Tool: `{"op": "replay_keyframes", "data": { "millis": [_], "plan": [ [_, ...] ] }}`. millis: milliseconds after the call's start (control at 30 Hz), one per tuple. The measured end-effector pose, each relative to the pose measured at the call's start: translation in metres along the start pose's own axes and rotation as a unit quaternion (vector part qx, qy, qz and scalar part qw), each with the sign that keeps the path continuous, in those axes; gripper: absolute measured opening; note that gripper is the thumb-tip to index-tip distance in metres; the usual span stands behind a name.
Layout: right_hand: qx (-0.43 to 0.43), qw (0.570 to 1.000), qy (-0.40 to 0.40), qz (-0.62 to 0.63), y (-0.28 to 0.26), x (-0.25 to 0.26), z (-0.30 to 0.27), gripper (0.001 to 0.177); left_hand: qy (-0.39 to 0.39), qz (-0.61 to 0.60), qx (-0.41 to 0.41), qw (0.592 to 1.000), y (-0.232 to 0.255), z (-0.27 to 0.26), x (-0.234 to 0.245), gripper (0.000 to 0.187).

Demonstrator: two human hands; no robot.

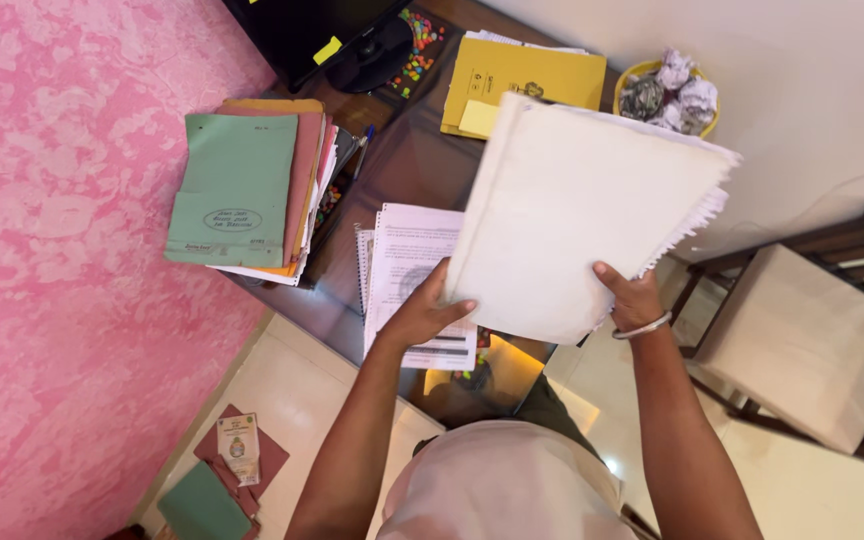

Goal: The person organizes a cluttered desk by picking up crumpled papers and placing them into a yellow bowl. They then stack books, notebooks, and folders, arrange pens in a holder, and move a laptop and a gray bag to clear the surface.

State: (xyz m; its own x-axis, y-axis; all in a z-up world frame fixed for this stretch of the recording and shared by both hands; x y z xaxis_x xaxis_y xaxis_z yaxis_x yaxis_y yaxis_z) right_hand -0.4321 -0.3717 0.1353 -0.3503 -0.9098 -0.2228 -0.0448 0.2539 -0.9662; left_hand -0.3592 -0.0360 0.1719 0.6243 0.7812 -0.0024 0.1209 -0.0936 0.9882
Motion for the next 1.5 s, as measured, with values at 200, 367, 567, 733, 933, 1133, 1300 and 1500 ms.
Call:
{"op": "replay_keyframes", "data": {
  "millis": [200,367,567,733,933,1133,1300,1500],
  "plan": [
    [-0.1,0.993,0.046,0.035,-0.002,0.013,-0.055,0.055,0.041,0.072,-0.04,0.996,0.018,-0.014,-0.02,0.098],
    [-0.074,0.995,0.043,0.052,0.018,0.019,-0.065,0.056,-0.076,0.165,-0.036,0.983,0.029,-0.032,-0.027,0.106],
    [-0.061,0.992,0.001,0.111,0.015,0.029,-0.066,0.07,-0.093,0.147,-0.079,0.982,0.027,-0.038,-0.046,0.094],
    [0.006,0.982,-0.115,0.152,0.0,0.033,-0.063,0.099,-0.067,0.032,0.011,0.997,0.03,-0.042,-0.064,0.09],
    [0.028,0.983,-0.09,0.155,-0.031,0.021,-0.06,0.101,-0.057,0.062,-0.081,0.993,0.008,-0.039,-0.079,0.095],
    [0.017,0.978,-0.121,0.167,-0.016,0.046,-0.065,0.065,-0.053,-0.007,-0.104,0.993,-0.001,-0.036,-0.099,0.09],
    [0.002,0.982,-0.053,0.182,0.04,0.103,-0.059,0.027,-0.057,-0.017,-0.102,0.993,0.002,-0.039,-0.107,0.094],
    [-0.003,0.987,-0.043,0.158,0.023,0.101,-0.07,0.039,-0.021,-0.054,-0.115,0.992,-0.026,-0.032,-0.102,0.073]
  ]
}}
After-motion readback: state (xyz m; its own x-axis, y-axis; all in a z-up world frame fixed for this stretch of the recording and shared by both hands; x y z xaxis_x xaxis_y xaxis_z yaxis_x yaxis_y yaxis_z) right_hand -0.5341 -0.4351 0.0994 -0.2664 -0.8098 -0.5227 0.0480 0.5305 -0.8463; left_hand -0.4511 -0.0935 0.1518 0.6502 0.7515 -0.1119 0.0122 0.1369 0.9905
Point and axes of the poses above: each hand's wrist, its own z-axis towards the middle knuckle, its own x-axis out of the back of the hand, y = z × x, the point moved 1 cm from there along z, towards the middle knuckle, and after that the axes turned 8 degrees about -z, right-handed, at the moved point
